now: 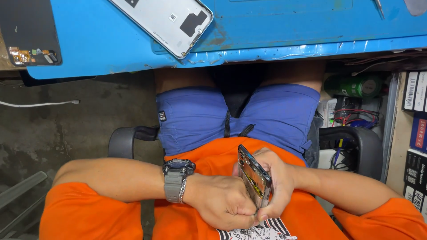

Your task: Removing a lithium-ion battery from a mobile phone frame during a repair process.

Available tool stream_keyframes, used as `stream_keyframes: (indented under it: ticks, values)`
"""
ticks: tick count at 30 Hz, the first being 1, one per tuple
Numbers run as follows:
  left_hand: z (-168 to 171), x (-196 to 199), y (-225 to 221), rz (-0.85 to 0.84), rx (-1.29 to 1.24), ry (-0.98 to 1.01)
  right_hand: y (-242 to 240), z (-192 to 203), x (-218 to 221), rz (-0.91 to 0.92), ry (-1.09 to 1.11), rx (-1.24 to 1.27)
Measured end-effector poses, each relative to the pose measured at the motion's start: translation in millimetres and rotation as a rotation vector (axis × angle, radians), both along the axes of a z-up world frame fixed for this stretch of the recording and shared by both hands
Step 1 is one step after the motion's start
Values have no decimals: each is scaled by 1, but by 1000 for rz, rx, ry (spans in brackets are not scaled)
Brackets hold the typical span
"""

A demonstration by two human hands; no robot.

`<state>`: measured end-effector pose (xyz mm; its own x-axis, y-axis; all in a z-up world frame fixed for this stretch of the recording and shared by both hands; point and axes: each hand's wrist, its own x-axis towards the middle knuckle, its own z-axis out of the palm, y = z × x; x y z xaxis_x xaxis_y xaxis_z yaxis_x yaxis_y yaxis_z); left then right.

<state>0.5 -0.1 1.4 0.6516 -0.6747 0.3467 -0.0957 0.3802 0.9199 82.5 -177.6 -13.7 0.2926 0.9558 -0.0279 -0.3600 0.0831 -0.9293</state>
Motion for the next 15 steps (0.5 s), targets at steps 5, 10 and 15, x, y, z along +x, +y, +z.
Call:
stream_keyframes:
  ticks: [5,10,15]
  values:
    - [1,-1,1,-21,-1,-35,1,3,0,14,-49,0]
    - [-18,-6,-2,-222,-83,-100,1,8,4,2,4,65]
    - [-22,-13,17,-250,93,-112,-30,-6,3,57,446,61]
